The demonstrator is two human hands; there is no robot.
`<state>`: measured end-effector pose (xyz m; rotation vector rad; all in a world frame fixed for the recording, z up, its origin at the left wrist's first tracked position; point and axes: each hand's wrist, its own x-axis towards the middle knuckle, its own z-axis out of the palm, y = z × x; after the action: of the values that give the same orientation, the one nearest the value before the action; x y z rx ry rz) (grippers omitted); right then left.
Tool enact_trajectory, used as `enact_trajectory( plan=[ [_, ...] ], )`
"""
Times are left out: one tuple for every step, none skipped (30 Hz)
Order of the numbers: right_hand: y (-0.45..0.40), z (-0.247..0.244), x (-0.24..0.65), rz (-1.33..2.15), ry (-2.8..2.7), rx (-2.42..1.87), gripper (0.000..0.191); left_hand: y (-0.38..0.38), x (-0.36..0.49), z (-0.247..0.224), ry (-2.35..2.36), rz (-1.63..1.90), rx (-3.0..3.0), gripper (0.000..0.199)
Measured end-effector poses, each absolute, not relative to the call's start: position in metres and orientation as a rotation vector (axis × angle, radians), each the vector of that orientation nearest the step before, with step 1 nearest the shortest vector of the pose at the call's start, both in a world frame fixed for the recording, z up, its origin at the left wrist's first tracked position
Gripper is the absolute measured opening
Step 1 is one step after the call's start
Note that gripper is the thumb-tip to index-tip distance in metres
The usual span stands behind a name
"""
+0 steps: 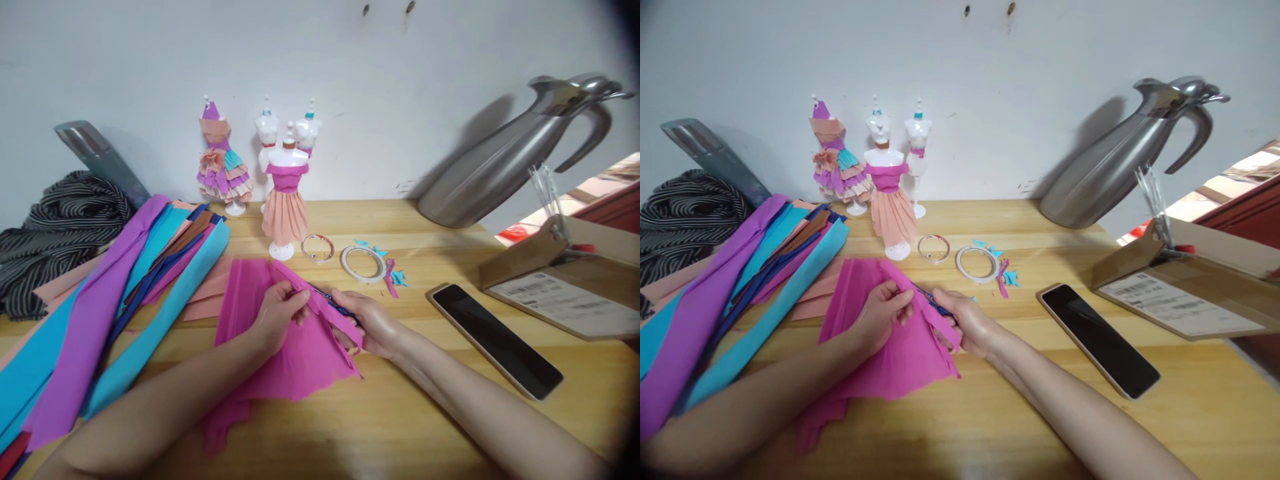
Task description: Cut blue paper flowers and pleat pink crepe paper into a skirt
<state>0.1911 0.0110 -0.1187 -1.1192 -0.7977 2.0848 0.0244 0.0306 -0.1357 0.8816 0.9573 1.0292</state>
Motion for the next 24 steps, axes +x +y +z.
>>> enact_trajectory(
  plan=[
    [0.0108,-0.1187,0.1911,2.094,-0.804,-1.110,0.038,0.0305,0.0243,-0.1360,0.956,1.027,0.891,0.025],
    [0.0108,-0.1185,0.1910,2.100,-0.813,-1.104,0.039,0.0305,0.0242,-0.1364,0.955,1.027,0.898,0.025],
    [0.0107,-0.1182,0.1908,2.102,-0.823,-1.104,0.040,0.0305,0.0242,-0.1367,0.954,1.026,0.905,0.025],
    [0.0107,-0.1179,0.1906,2.096,-0.832,-1.111,0.041,0.0305,0.0242,-0.1370,0.953,1.026,0.911,0.025],
    [0.0107,-0.1174,0.1904,2.087,-0.839,-1.121,0.041,0.0306,0.0243,-0.1372,0.951,1.025,0.916,0.025],
    [0.0108,-0.1169,0.1904,2.075,-0.838,-1.135,0.040,0.0306,0.0244,-0.1374,0.950,1.024,0.919,0.025],
    [0.0110,-0.1163,0.1905,2.070,-0.827,-1.150,0.038,0.0305,0.0244,-0.1375,0.948,1.023,0.921,0.025],
    [0.0114,-0.1157,0.1908,2.074,-0.810,-1.162,0.036,0.0305,0.0245,-0.1376,0.945,1.023,0.922,0.025],
    [0.0119,-0.1151,0.1912,2.087,-0.789,-1.168,0.036,0.0304,0.0246,-0.1377,0.944,1.023,0.924,0.026],
    [0.0125,-0.1146,0.1917,2.108,-0.767,-1.165,0.036,0.0302,0.0247,-0.1378,0.944,1.024,0.926,0.026],
    [0.0133,-0.1142,0.1922,2.131,-0.752,-1.153,0.036,0.0301,0.0248,-0.1378,0.947,1.024,0.928,0.026],
    [0.0140,-0.1140,0.1927,2.155,-0.749,-1.132,0.037,0.0299,0.0249,-0.1377,0.951,1.022,0.932,0.027],
    [0.0148,-0.1140,0.1931,2.176,-0.758,-1.106,0.037,0.0297,0.0250,-0.1375,0.959,1.017,0.938,0.027],
    [0.0155,-0.1143,0.1933,2.188,-0.776,-1.083,0.038,0.0295,0.0251,-0.1374,0.968,1.007,0.947,0.027],
    [0.0160,-0.1146,0.1935,2.194,-0.797,-1.066,0.039,0.0293,0.0252,-0.1372,0.977,0.996,0.955,0.027],
    [0.0165,-0.1151,0.1935,2.192,-0.816,-1.057,0.039,0.0292,0.0253,-0.1371,0.986,0.987,0.961,0.027],
    [0.0167,-0.1156,0.1935,2.182,-0.831,-1.054,0.040,0.0291,0.0253,-0.1370,0.993,0.978,0.966,0.027],
    [0.0169,-0.1161,0.1935,2.170,-0.842,-1.053,0.039,0.0290,0.0253,-0.1370,0.997,0.975,0.967,0.027],
    [0.0169,-0.1165,0.1935,2.159,-0.851,-1.052,0.039,0.0289,0.0252,-0.1370,0.995,0.977,0.967,0.027],
    [0.0169,-0.1167,0.1936,2.151,-0.865,-1.049,0.038,0.0287,0.0250,-0.1371,0.990,0.984,0.967,0.026],
    [0.0168,-0.1167,0.1937,2.147,-0.881,-1.045,0.038,0.0284,0.0248,-0.1371,0.983,0.991,0.968,0.025],
    [0.0167,-0.1166,0.1938,2.142,-0.901,-1.042,0.039,0.0281,0.0246,-0.1370,0.976,0.997,0.970,0.025],
    [0.0166,-0.1164,0.1940,2.136,-0.925,-1.040,0.040,0.0278,0.0243,-0.1368,0.972,1.001,0.970,0.024],
    [0.0165,-0.1160,0.1941,2.127,-0.949,-1.042,0.042,0.0275,0.0241,-0.1365,0.972,1.003,0.969,0.024]
  ],
)
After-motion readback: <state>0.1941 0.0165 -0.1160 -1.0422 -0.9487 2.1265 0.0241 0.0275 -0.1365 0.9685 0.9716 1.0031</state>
